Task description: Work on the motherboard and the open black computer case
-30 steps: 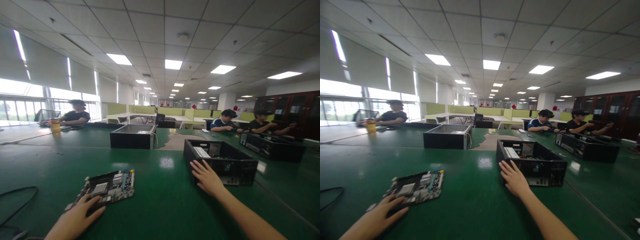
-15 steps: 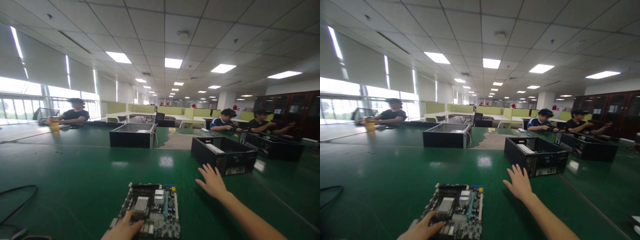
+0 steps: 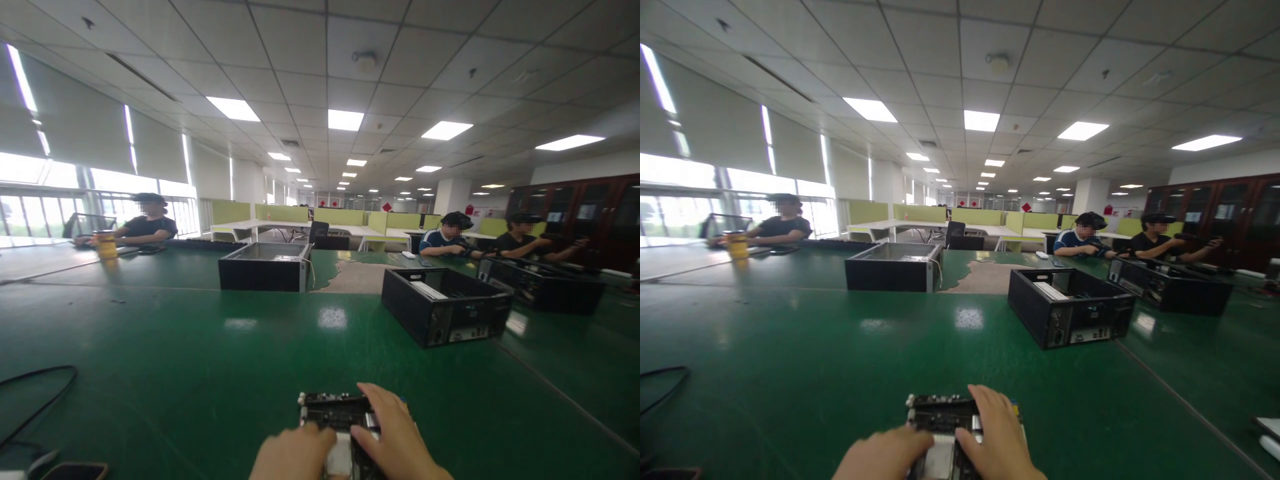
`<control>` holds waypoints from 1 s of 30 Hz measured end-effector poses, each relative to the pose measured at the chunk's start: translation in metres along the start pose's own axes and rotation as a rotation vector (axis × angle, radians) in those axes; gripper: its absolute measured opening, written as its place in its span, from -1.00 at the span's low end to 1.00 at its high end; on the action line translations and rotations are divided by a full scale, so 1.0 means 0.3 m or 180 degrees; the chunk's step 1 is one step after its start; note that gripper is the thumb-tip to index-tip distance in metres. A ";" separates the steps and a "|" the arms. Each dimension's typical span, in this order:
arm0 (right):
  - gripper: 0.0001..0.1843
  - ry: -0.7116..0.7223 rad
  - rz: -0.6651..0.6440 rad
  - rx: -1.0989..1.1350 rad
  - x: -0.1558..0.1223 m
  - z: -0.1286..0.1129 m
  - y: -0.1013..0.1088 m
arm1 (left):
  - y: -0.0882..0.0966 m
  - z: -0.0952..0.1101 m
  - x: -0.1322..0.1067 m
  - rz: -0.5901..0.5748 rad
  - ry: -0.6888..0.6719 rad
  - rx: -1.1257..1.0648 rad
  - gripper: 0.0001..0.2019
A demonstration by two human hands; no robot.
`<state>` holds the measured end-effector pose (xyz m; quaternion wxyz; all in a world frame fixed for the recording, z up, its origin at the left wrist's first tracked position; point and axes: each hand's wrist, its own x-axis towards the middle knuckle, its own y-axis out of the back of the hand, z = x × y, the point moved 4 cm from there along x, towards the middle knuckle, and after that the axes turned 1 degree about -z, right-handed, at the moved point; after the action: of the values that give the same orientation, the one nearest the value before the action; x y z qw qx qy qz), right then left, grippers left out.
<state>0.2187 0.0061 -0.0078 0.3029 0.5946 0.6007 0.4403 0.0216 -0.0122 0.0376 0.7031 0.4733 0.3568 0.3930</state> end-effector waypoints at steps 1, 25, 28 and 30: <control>-0.27 0.0040 -0.0014 0.0000 -0.003 -0.004 0.000 | 0.047 0.000 0.019 0.0286 -0.0016 0.0003 -0.68; -0.28 -0.0017 0.0031 -0.0015 -0.001 -0.015 0.013 | 0.034 -0.161 0.185 0.0723 0.0024 -0.0384 -0.76; -0.27 -0.0011 0.0046 0.0024 0.000 -0.013 0.010 | 0.040 -0.157 0.182 0.0710 0.0047 -0.0388 -0.75; -0.27 -0.0007 0.0071 0.0040 -0.002 -0.012 0.009 | 0.041 -0.153 0.181 0.0710 0.0050 -0.0392 -0.72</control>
<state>0.2168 0.0047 -0.0039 0.2950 0.6037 0.5964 0.4392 0.0024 0.0568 0.0286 0.6799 0.4628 0.2825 0.4936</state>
